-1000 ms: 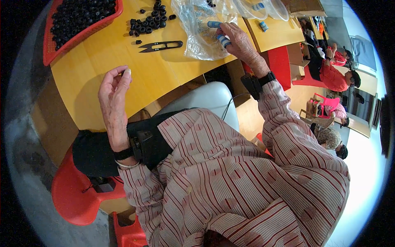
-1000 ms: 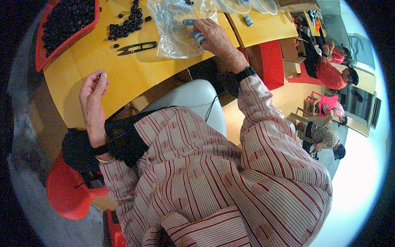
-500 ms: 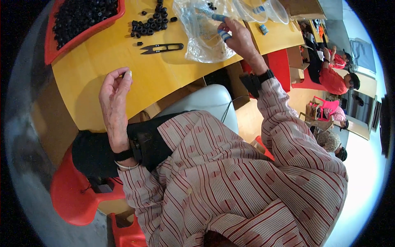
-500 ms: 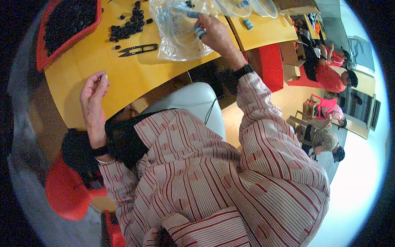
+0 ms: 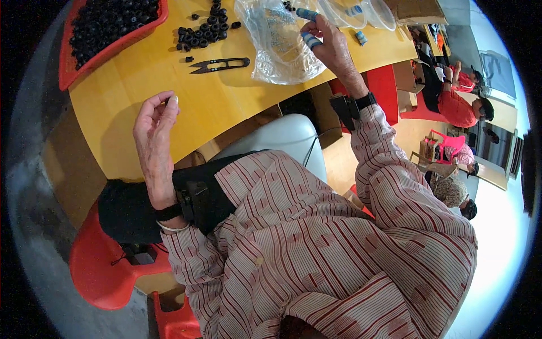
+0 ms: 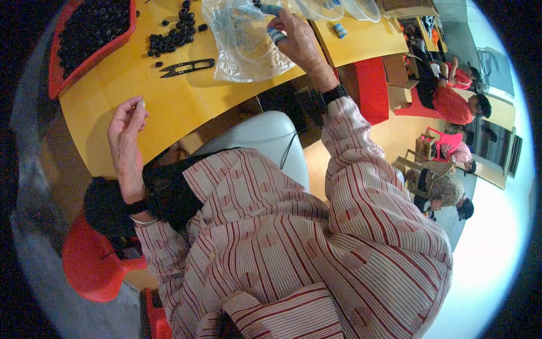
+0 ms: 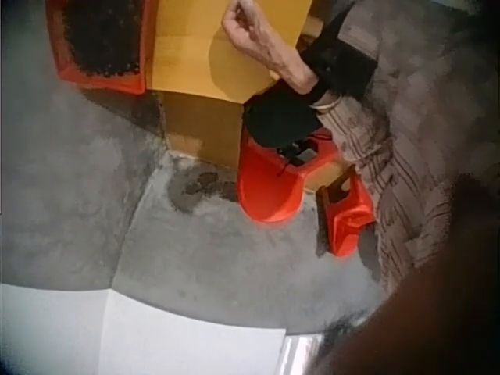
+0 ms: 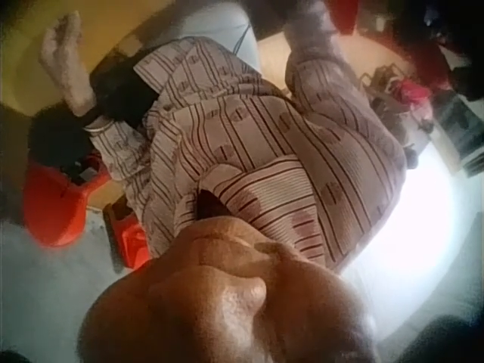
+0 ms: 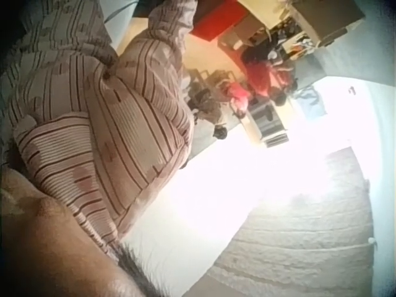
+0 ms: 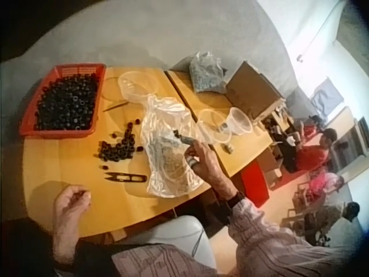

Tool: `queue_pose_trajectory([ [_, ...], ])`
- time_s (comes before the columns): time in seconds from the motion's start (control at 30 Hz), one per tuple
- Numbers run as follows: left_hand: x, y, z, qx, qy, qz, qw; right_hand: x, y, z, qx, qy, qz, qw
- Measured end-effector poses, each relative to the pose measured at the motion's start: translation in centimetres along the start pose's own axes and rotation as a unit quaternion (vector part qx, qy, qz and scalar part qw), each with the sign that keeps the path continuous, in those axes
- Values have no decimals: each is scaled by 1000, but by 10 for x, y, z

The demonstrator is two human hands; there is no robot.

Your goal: Assemble small plastic and rubber components at a workstation.

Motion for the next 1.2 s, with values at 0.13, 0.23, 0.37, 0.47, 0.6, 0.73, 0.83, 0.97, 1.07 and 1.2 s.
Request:
queue_pose_trajectory([
  [0.13,7,2,2,-5,48,-13,999,-32,-4,-8,16,-17,-45,999],
  [0.23,2,2,-1,-21,110,-6,994,-79,-15,-13,32,-23,-68,997],
  [0.37,6,7,-1,-41,181,12,983,-137,-26,-4,38,-55,-141,988],
  [0.47,12,9,-3,-43,195,51,979,-176,-32,11,28,-63,-184,980],
  [0.6,24,16,3,-88,219,105,966,-227,-35,15,32,-89,-273,957],
  [0.73,27,18,0,-88,260,127,953,-247,-28,26,11,-82,-321,943],
  [0.83,26,17,0,-90,278,137,946,-249,-28,29,0,-67,-311,948],
  [0.97,30,17,-1,-79,260,149,951,-246,-24,31,10,-63,-327,943],
  [1.07,30,19,-1,-77,264,141,951,-249,-22,28,24,-51,-340,939],
  [1.2,26,18,-2,-83,269,152,948,-257,-18,25,52,-23,-379,924],
])
Point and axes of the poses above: each hand's wrist, its own y-axis away from the middle knuckle, its own z-axis out of the palm, x = y × z, the point moved 7 cm from there along -y, towards the middle knuckle, and after that the axes turned 2 degrees about x, right-handed, at the moved point
